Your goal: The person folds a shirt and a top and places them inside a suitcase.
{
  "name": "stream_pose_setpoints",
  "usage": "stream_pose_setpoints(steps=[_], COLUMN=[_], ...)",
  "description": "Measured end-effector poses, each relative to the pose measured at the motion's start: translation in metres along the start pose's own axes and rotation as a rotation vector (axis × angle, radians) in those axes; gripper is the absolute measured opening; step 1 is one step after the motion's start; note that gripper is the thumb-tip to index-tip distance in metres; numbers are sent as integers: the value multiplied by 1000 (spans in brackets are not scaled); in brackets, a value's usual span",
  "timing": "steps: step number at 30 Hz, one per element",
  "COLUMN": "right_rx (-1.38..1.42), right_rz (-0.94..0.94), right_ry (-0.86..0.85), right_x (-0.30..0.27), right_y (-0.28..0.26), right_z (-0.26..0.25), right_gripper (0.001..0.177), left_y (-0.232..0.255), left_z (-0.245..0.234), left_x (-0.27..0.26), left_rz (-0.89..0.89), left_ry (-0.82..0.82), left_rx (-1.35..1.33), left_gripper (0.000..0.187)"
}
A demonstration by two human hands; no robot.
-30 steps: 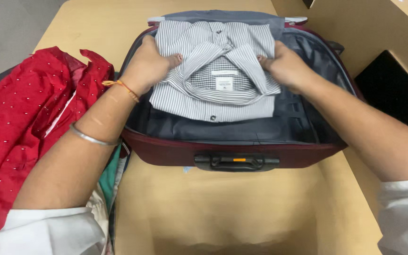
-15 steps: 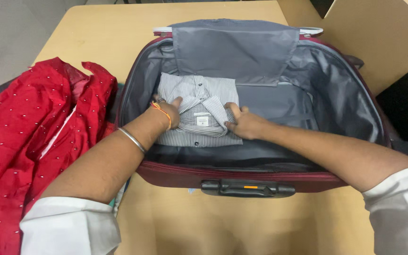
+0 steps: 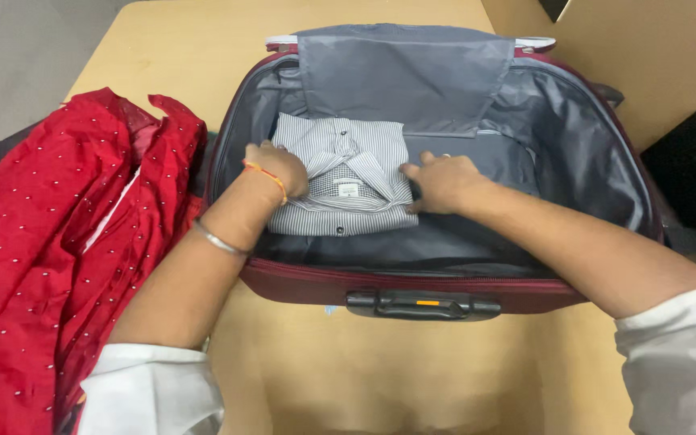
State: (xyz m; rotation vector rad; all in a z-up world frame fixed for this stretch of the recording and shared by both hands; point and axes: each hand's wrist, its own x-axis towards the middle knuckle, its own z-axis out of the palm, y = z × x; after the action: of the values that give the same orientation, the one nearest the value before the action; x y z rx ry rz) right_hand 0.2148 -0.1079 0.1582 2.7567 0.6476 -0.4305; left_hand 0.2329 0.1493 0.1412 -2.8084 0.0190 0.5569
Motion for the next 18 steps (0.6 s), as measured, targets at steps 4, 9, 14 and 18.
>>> stream_pose_setpoints(steps=[4,9,14,18], right_rx=[138,251,-158,-245], right_rz=[-74,-120,-50,-157], right_ry=[56,452,1049,1132], right_x=[-84,-189,-165,-126], right_y=[-2,-42,-66,-37], right_z=[-35,20,125,162], right_gripper=[61,78,88,98], left_y=[17,97,104,103], left_z=[2,46,93,118], left_x=[-106,-205,-177,-132], left_rz=[233,388,353,327], left_ry=[456,867,1332,1504], left_rx=[-462,-386,-84,97], left_gripper=[63,90,80,72])
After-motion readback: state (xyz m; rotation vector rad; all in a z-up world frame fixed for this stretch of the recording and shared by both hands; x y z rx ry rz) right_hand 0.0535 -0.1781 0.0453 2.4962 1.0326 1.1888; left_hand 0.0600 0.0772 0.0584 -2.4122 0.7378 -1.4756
